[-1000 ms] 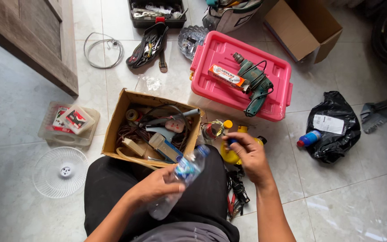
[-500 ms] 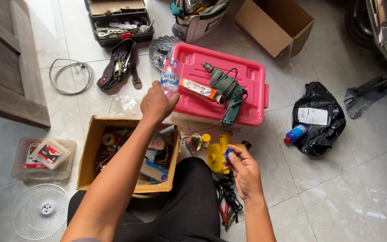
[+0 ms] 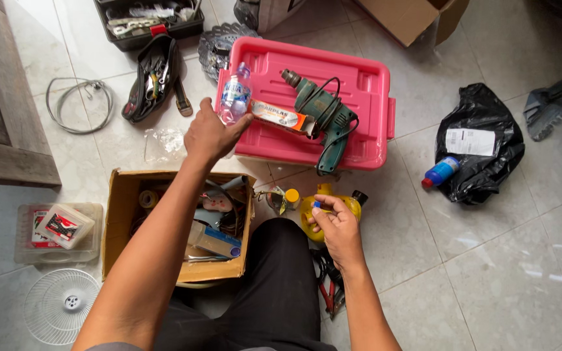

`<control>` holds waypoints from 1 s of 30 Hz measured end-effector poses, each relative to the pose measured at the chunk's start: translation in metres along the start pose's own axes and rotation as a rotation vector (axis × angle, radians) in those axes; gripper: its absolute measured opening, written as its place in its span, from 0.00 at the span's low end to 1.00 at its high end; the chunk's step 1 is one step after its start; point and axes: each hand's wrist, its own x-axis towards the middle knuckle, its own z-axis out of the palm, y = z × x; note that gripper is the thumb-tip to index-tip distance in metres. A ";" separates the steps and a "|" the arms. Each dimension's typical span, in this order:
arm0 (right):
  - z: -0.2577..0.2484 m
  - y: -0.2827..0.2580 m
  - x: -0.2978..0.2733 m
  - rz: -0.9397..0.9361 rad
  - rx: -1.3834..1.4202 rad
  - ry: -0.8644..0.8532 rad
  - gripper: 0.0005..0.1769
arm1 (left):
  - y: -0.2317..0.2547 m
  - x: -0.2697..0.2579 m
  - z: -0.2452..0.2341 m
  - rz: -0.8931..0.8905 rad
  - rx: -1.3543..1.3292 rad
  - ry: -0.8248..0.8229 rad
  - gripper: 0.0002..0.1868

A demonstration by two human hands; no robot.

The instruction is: The person sits on the floor and sorts through a cardboard box of miscellaneous items. They handle a water bottle, a rubber band, a plastic tube, and several drill bits, placing the drill bits into a pink toolbox. They also handle a plastic bag and a blue bottle.

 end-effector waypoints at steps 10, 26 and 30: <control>-0.008 0.058 0.036 0.037 -0.502 0.009 0.21 | 0.002 -0.114 0.064 1.115 -0.097 -0.070 0.37; 0.011 0.105 0.055 -0.206 -0.815 -0.091 0.33 | -0.009 -0.120 0.104 0.698 -0.300 -0.207 0.21; 0.012 0.086 0.045 -0.263 -0.776 -0.022 0.30 | -0.013 -0.124 0.092 0.739 -0.388 -0.011 0.21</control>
